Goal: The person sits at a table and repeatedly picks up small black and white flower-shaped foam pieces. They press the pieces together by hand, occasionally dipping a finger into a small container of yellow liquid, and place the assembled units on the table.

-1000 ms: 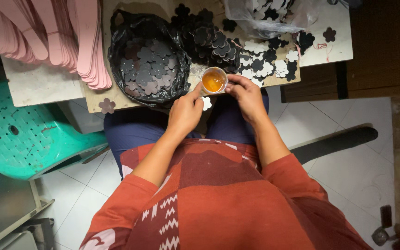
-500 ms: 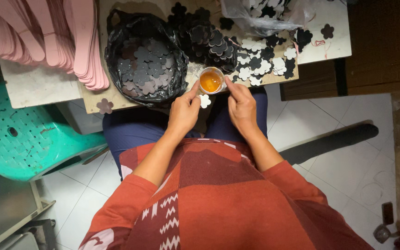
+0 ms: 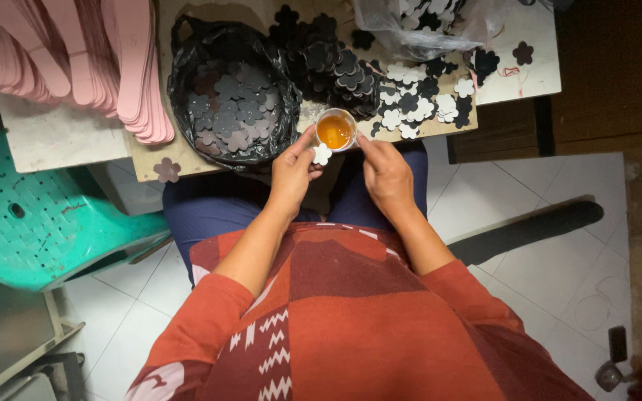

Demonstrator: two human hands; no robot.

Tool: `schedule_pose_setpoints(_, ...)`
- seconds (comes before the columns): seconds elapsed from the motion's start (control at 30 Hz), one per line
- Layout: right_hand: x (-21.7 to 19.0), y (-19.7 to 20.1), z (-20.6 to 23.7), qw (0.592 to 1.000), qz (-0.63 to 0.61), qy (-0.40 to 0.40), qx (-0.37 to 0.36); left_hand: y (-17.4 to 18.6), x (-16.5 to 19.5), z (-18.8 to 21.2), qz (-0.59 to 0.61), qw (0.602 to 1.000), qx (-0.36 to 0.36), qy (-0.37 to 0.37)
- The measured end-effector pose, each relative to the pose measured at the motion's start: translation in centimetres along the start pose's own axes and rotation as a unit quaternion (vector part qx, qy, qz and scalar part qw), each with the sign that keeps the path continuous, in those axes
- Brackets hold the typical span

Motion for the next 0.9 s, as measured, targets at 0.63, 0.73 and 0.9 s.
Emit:
schedule_pose_setpoints(0.63, -3.9, 0.3, -1.5, 0.996, 0.018, 0.063, 0.056, 1.2, 1.1, 0.4, -0.041, 0.998, 0.006, -0.042)
schedule_pose_setpoints(0.73, -4.7, -0.7, -3.3, 0.996, 0.047, 0.071, 0.034, 1.4, 1.4, 0.6, -0.043, 0.998, 0.014, -0.042)
schedule_pose_setpoints(0.9, -4.3, -1.7, -3.9, 0.997, 0.071, 0.027, 0.017, 1.9, 1.9, 0.7, -0.063, 0.996, 0.014, -0.057)
Point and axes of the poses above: each hand's wrist, its own z-axis away from the middle knuckle, its own y-axis out of the back of the hand, x = y × z, the point moved 6 cm from there along -z, towards the middle knuckle, and after that the axes turned 2 degrees about x, right-handed, at the moved point
